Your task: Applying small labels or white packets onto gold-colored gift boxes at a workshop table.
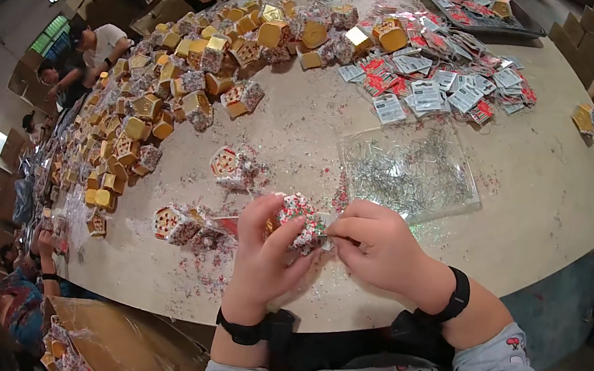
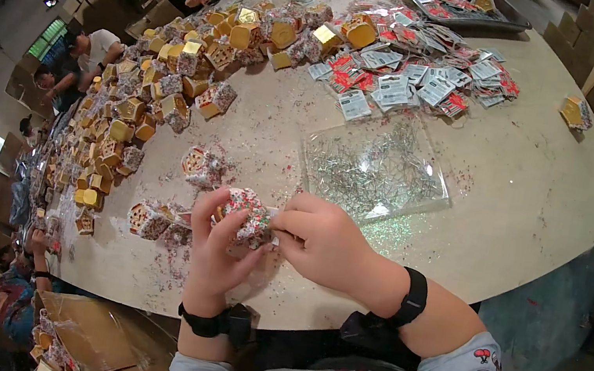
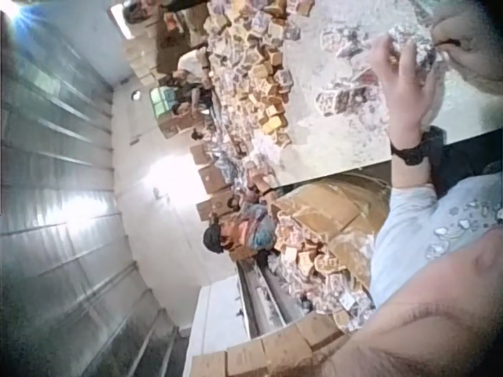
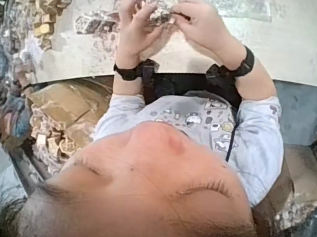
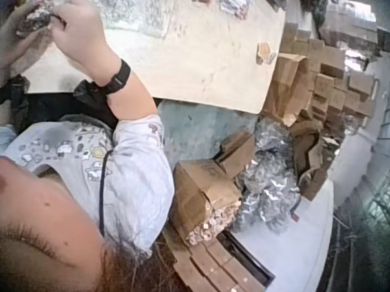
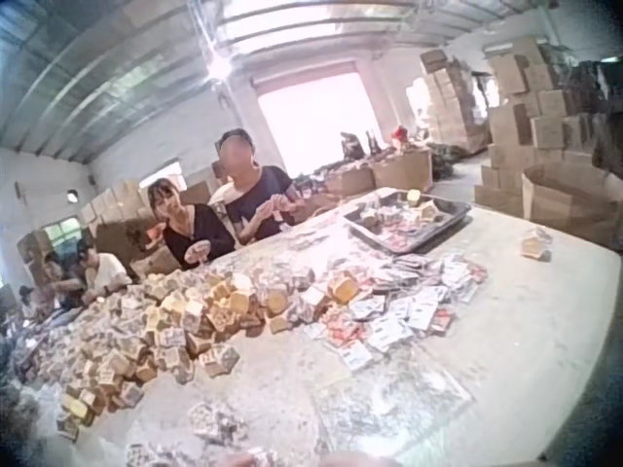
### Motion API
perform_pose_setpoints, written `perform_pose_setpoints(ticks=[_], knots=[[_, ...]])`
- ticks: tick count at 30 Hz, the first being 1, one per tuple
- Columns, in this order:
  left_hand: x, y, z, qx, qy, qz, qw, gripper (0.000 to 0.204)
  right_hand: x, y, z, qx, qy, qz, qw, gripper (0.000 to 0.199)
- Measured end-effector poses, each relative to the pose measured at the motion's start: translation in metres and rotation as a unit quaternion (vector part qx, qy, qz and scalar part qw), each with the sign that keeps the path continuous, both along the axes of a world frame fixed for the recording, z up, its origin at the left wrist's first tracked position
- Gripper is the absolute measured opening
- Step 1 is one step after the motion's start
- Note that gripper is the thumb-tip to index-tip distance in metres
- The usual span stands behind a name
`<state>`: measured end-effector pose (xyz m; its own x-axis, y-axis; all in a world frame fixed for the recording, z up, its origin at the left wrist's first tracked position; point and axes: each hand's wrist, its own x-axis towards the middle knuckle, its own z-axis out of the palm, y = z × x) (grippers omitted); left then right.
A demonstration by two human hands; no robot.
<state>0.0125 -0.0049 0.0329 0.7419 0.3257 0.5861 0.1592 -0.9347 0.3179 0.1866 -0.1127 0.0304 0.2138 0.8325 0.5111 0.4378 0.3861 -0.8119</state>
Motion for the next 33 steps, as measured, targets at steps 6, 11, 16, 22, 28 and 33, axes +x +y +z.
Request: perform_pose_setpoints(ticks=[6, 11, 16, 22, 28, 33], knots=[[0.001, -0.002, 0.002, 0.011, 0.005, 0.016, 1.0, 0.059, -0.003, 0.002, -0.004, 0.014, -0.007, -0.015, 1.0, 0.011], [0.002, -0.004, 0.003, 0.04, 0.006, 0.03, 0.999, 0.052, -0.003, 0.001, -0.002, -0.039, 0.014, -0.017, 0.999, 0.01], [0.005, -0.015, 0.003, 0.145, 0.028, 0.08, 0.986, 0.042, -0.003, 0.0, -0.007, -0.043, 0.023, -0.032, 0.998, 0.01], [0.005, -0.017, 0.005, 0.155, 0.064, 0.077, 0.983, 0.044, -0.004, 0.0, -0.007, -0.07, 0.034, -0.039, 0.996, 0.01], [0.007, -0.015, 0.002, 0.144, 0.059, 0.085, 0.984, 0.043, -0.006, 0.002, -0.006, -0.105, 0.088, -0.036, 0.99, 0.011], [0.008, -0.015, 0.005, 0.06, 0.057, 0.071, 0.994, 0.046, -0.007, 0.003, -0.008, -0.154, 0.159, -0.026, 0.975, 0.012]])
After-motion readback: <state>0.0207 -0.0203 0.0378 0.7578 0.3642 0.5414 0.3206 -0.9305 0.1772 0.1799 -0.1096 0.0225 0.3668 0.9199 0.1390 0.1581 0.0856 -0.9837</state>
